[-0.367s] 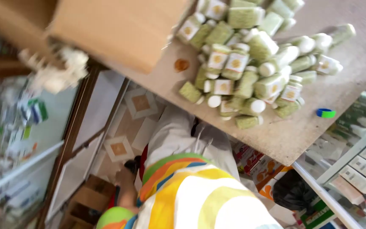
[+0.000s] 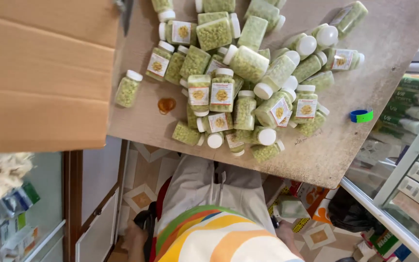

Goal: The recorder uses a permanent marker to write numbers on the caps of plastic bottles filled with pills.

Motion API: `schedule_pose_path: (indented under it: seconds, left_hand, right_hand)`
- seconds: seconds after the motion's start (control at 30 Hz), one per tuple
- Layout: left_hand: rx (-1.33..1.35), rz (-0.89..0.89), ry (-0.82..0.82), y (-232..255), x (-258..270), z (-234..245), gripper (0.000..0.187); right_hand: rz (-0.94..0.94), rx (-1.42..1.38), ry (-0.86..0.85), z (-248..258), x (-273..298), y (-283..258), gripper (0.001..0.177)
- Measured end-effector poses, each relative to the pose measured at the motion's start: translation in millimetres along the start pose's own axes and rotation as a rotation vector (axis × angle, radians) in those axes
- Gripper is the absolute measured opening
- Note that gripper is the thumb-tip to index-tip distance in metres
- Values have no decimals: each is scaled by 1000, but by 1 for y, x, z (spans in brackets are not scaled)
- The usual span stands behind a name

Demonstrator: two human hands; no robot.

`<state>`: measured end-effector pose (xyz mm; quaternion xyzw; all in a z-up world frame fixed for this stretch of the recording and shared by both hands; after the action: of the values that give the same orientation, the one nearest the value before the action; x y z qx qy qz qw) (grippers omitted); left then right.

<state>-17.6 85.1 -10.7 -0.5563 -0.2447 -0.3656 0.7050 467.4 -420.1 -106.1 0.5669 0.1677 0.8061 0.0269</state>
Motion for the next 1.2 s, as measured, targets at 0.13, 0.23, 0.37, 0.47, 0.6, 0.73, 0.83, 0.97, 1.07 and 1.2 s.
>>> schedule_pose_path:
  seconds: [0.13,0.23,0.37,0.47,0.6,0.73,0.83,0.97,1.07,1.2]
  left_hand:
    - [-57,-4,110,10,-1,45,85]
    - [-24,-154,330,-4,-84,26,87]
    - [148,-299,668,3,-173,26,71]
    - [4,-432,751,22,-176,67,61]
    - [-108,-527,729,65,-117,136,78]
    - [-408,-542,751,116,22,175,62]
    - [-449,-1148,1096,137,51,167,57]
    - [-489,-1609,1105,186,98,119,52]
    - [-664,-1576,967,226,111,85,53]
    - [-897,-1607,901,277,89,64,41]
  right_hand:
    - [131,-42,64,1,34,-34,61]
    - [202,-84,106,-8,29,-40,63]
    - [22,-151,-148,26,54,-82,88]
    - [115,-235,-103,12,32,-81,87]
    - [329,-96,177,52,60,-138,63]
    - [654,-145,568,86,76,-205,42]
    - [574,324,461,62,51,-251,49]
    - [610,263,542,25,13,-272,51]
    - [664,235,585,17,18,-272,45]
    - [744,100,612,25,63,-251,32]
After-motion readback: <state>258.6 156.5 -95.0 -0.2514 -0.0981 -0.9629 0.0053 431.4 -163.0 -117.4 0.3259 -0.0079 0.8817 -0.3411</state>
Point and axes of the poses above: each hand's wrist, its own x-axis away from the middle knuckle, its own z-axis out of the back of the hand, y = z × x, the point moved 4 cm from there along -x, towards the middle knuckle, and after that the axes turned 2 degrees about -y, right-handed, at the moved point
